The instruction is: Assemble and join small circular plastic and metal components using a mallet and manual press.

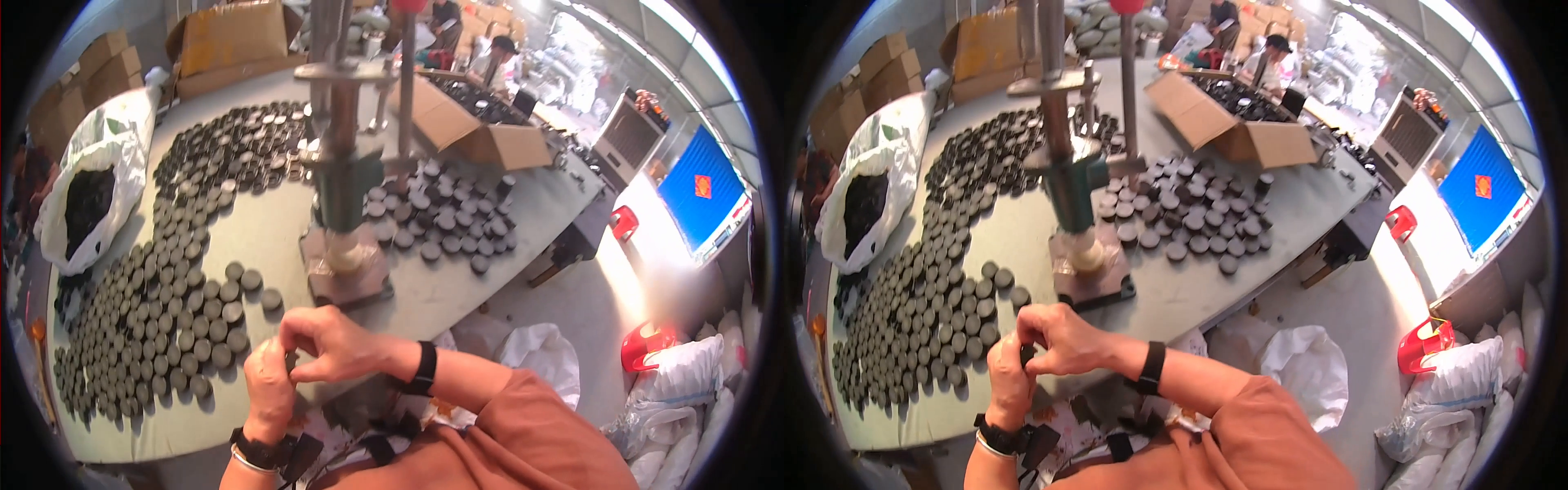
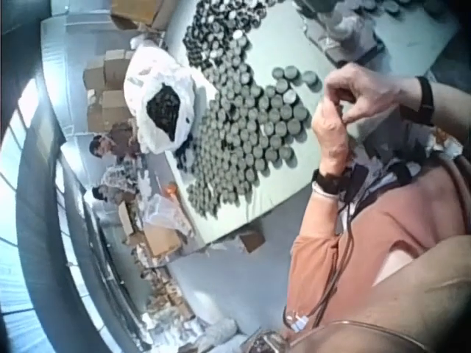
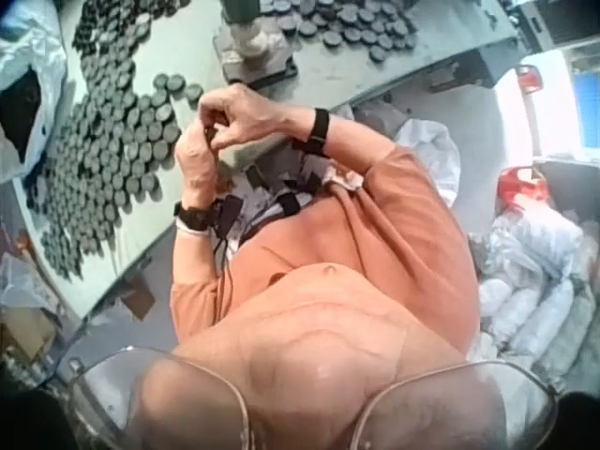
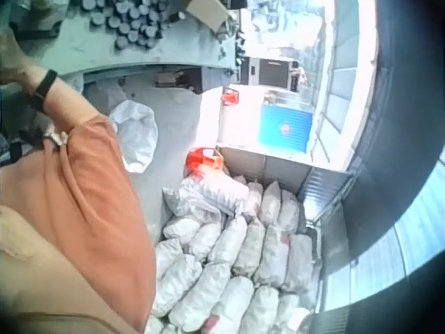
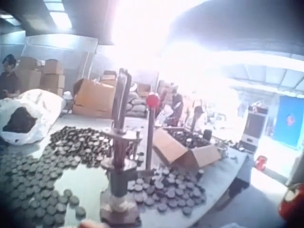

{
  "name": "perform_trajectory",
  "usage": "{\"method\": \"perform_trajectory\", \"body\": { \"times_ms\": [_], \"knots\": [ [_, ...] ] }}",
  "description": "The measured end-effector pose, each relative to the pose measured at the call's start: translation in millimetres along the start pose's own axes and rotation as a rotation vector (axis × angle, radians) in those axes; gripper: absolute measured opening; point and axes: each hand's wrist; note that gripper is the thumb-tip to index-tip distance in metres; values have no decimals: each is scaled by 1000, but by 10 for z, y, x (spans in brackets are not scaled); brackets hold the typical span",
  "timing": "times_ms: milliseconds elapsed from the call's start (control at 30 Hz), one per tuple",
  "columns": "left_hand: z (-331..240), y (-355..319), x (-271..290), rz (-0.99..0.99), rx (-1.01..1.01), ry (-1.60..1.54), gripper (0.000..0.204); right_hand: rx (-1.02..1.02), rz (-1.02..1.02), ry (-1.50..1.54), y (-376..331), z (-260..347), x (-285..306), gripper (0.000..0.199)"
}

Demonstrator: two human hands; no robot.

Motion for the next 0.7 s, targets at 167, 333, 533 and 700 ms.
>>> {"method": "perform_trajectory", "body": {
  "times_ms": [167, 333, 533, 700],
  "knots": [
    [107, 115, -15, 70, 39, -54, 30, 58, -49, -54, 46, -212, -29, 28],
    [23, 102, 5, 181, 78, -33, 30, 147, -134, -140, -71, -227, -96, 24],
    [-36, 142, 36, 157, 354, -172, 40, 60, -124, -99, -90, -121, -109, 30],
    [-68, 101, 108, 231, 459, -229, 49, 171, -159, -165, -100, -121, -157, 32]
  ]
}}
Point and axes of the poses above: each hand's wrist, its own y-axis towards the middle knuckle, its own x-axis out of the back of the hand, z = x × y, and after that the axes turned 1 degree about -x, right-handed
